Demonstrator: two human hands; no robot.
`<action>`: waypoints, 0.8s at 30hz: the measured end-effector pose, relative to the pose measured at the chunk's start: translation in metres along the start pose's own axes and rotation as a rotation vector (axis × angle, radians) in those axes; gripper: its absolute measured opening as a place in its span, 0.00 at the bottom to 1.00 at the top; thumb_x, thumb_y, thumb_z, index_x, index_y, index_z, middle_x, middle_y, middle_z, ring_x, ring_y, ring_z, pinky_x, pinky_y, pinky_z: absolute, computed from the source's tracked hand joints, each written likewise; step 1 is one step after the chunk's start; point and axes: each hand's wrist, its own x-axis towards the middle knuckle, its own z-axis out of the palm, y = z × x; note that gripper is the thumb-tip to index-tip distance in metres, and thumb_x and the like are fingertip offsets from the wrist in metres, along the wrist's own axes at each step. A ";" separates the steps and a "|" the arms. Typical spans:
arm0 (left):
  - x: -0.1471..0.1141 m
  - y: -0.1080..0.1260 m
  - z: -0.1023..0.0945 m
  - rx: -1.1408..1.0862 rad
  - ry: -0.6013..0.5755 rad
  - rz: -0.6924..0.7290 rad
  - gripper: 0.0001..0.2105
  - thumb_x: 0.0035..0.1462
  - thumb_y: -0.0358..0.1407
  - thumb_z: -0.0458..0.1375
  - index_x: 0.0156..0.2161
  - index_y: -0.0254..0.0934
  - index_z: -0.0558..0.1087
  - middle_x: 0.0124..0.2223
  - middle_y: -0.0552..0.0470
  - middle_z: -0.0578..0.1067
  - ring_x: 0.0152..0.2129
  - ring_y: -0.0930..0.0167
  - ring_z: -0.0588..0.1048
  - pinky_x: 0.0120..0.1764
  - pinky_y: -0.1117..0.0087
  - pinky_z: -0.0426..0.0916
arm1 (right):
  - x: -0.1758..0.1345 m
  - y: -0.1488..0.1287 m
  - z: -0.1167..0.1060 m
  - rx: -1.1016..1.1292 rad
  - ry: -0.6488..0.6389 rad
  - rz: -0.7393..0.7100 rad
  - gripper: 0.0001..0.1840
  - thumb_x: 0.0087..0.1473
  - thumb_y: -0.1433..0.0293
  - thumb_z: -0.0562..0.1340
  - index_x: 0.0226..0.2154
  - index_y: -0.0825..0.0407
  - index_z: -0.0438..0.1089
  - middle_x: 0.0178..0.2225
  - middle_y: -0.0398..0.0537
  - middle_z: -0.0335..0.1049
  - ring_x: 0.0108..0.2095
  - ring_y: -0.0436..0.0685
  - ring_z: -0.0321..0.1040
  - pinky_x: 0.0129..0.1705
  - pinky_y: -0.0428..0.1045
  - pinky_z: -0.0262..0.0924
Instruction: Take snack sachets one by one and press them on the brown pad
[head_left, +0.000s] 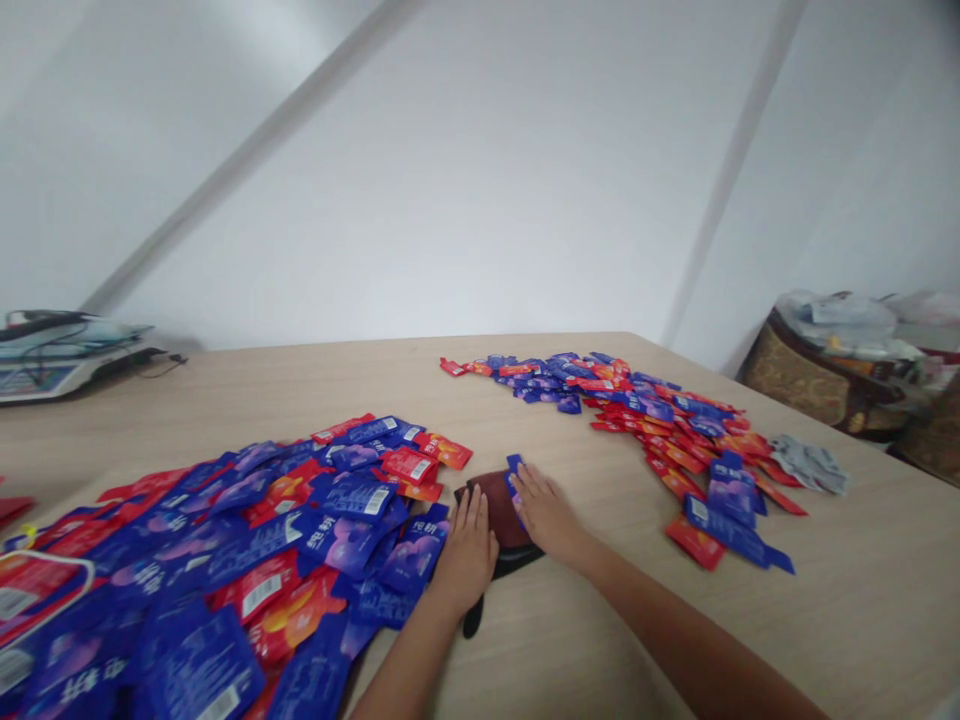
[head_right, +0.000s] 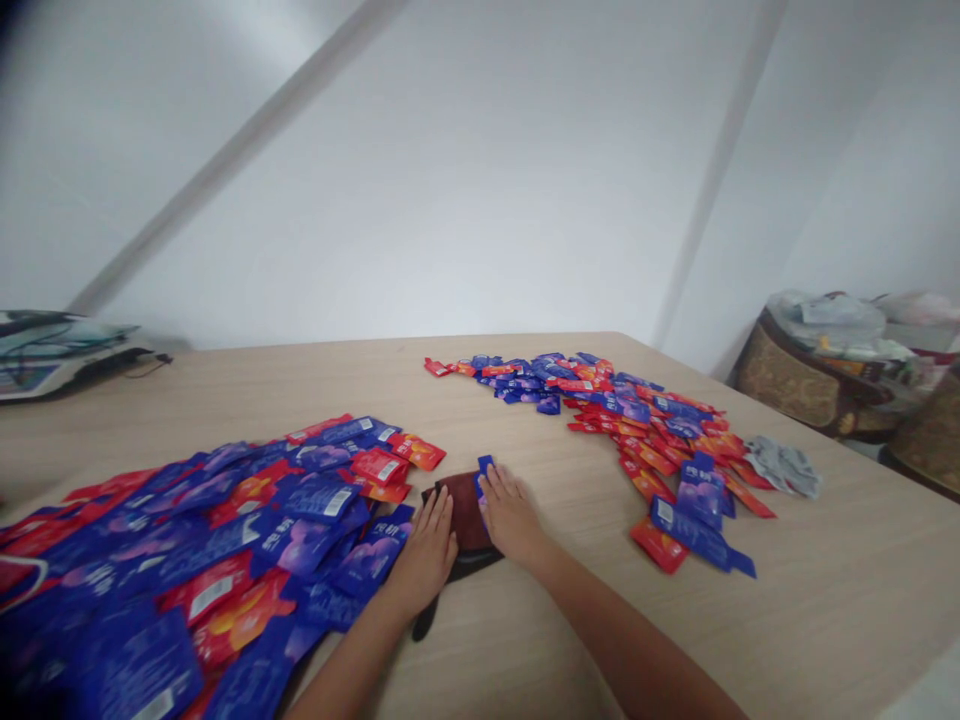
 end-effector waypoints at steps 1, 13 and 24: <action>0.000 0.000 0.000 -0.004 0.009 0.002 0.25 0.58 0.31 0.42 0.61 0.24 0.52 0.64 0.36 0.50 0.61 0.59 0.46 0.58 0.52 0.49 | 0.001 0.007 -0.001 -0.005 -0.002 0.046 0.26 0.60 0.67 0.46 0.60 0.53 0.53 0.63 0.54 0.45 0.63 0.60 0.40 0.59 0.60 0.45; -0.001 0.000 0.000 -0.056 -0.005 -0.016 0.26 0.57 0.31 0.43 0.61 0.25 0.52 0.65 0.38 0.48 0.61 0.59 0.43 0.58 0.51 0.48 | 0.030 0.050 -0.039 0.556 0.072 0.315 0.27 0.45 0.73 0.57 0.51 0.49 0.66 0.49 0.52 0.68 0.50 0.60 0.64 0.53 0.58 0.55; -0.002 -0.001 0.000 -0.055 -0.046 -0.038 0.27 0.57 0.31 0.43 0.62 0.27 0.50 0.65 0.41 0.46 0.62 0.59 0.42 0.59 0.52 0.48 | 0.137 0.106 -0.038 0.294 0.109 0.494 0.30 0.53 0.70 0.54 0.58 0.61 0.54 0.59 0.62 0.55 0.59 0.60 0.52 0.58 0.54 0.47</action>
